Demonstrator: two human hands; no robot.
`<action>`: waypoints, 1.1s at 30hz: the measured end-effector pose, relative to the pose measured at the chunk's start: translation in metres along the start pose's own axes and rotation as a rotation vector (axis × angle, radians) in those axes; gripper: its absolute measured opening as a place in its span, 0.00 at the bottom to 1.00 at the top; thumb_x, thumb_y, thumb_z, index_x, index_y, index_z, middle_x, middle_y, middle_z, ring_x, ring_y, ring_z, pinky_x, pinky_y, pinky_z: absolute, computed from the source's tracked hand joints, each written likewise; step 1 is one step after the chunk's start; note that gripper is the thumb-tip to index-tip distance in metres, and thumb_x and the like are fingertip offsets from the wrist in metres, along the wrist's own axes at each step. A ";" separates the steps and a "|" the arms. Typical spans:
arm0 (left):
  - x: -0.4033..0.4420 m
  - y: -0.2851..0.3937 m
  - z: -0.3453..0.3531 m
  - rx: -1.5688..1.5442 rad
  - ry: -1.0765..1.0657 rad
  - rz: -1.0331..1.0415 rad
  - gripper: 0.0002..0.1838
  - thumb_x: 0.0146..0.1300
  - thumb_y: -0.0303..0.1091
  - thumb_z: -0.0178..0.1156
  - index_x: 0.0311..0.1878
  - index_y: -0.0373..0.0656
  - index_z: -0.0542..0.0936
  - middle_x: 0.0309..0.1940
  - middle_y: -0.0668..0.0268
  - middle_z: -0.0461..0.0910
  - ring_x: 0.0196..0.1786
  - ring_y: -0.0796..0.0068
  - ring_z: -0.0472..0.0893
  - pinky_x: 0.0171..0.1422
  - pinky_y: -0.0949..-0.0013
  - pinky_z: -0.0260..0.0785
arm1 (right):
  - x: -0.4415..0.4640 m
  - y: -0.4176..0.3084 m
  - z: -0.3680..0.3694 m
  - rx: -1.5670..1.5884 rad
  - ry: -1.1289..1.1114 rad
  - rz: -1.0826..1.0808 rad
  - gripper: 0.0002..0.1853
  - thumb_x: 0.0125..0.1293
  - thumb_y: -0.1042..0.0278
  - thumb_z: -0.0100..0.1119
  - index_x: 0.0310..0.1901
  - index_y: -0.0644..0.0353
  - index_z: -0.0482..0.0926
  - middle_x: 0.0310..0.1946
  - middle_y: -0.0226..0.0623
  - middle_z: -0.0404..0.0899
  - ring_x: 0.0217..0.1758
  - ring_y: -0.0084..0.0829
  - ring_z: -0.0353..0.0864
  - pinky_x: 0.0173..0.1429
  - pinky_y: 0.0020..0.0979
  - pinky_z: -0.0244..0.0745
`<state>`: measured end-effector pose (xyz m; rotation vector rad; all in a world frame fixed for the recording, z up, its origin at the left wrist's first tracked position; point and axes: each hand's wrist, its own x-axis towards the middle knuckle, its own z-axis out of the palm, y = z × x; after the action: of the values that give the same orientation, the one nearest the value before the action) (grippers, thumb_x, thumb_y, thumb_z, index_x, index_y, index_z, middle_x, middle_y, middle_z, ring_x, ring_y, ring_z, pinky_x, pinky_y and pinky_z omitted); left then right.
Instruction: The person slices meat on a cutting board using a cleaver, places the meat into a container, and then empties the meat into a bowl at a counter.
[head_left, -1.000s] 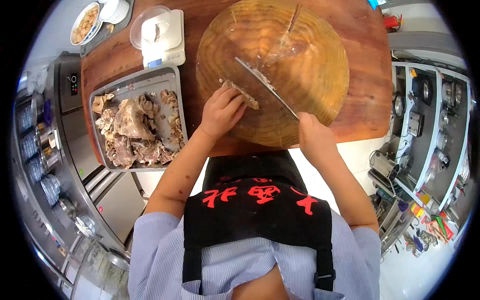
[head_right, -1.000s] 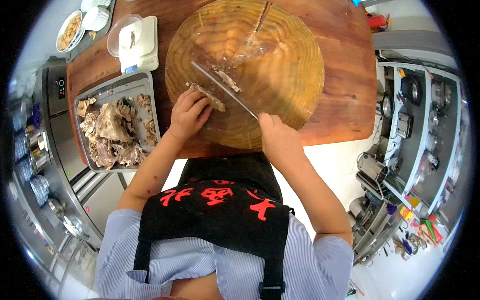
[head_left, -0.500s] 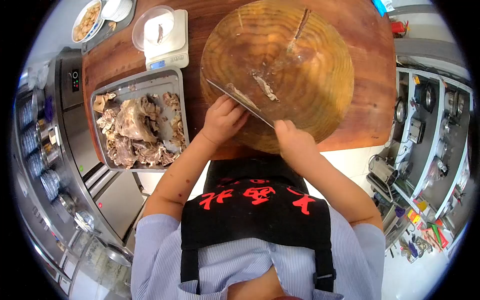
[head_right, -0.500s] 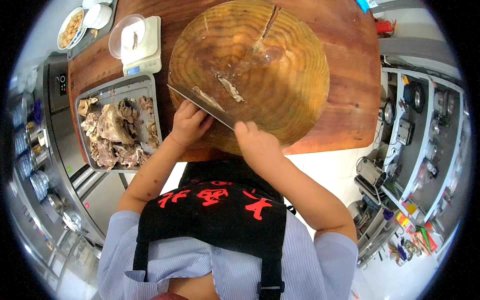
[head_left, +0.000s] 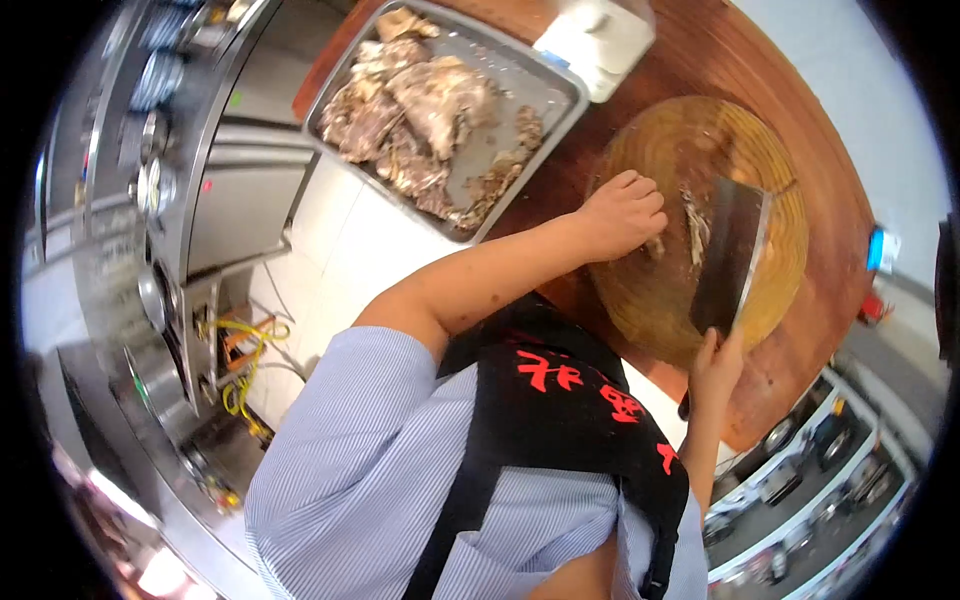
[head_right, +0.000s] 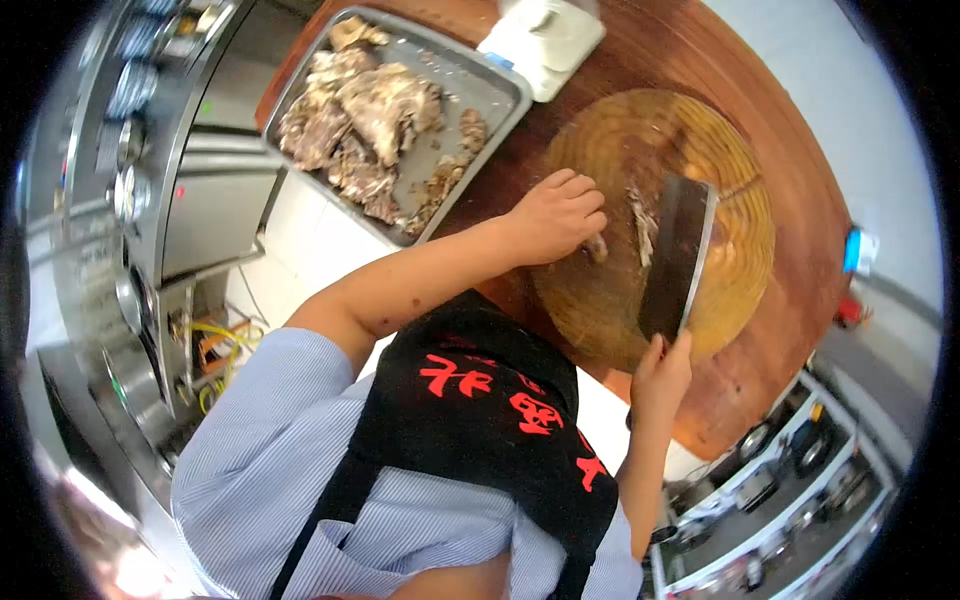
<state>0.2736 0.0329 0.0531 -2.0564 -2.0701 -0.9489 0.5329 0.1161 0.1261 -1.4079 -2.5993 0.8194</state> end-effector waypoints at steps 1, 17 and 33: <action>-0.003 -0.001 -0.009 0.002 0.062 -0.042 0.08 0.41 0.29 0.61 0.28 0.44 0.75 0.32 0.62 0.74 0.41 0.61 0.74 0.49 0.61 0.66 | -0.001 0.007 0.001 0.061 0.038 -0.007 0.12 0.66 0.72 0.52 0.49 0.67 0.68 0.36 0.58 0.78 0.40 0.56 0.80 0.41 0.44 0.74; -0.158 -0.139 -0.145 -0.043 0.055 -1.300 0.38 0.58 0.41 0.62 0.67 0.34 0.60 0.61 0.43 0.68 0.62 0.45 0.70 0.65 0.53 0.63 | -0.007 0.028 0.019 -0.154 0.085 0.079 0.13 0.66 0.69 0.52 0.48 0.68 0.67 0.34 0.62 0.77 0.40 0.60 0.78 0.39 0.48 0.72; -0.098 -0.175 -0.132 -0.599 0.417 -1.302 0.43 0.59 0.38 0.56 0.71 0.30 0.47 0.66 0.38 0.60 0.69 0.44 0.62 0.72 0.56 0.54 | 0.000 -0.014 0.024 -0.320 0.044 0.149 0.15 0.66 0.71 0.52 0.50 0.71 0.66 0.37 0.68 0.75 0.41 0.64 0.76 0.40 0.49 0.71</action>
<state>0.0728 -0.0998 0.0497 -0.1607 -2.9205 -2.0407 0.5148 0.0995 0.1127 -1.6933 -2.7074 0.3883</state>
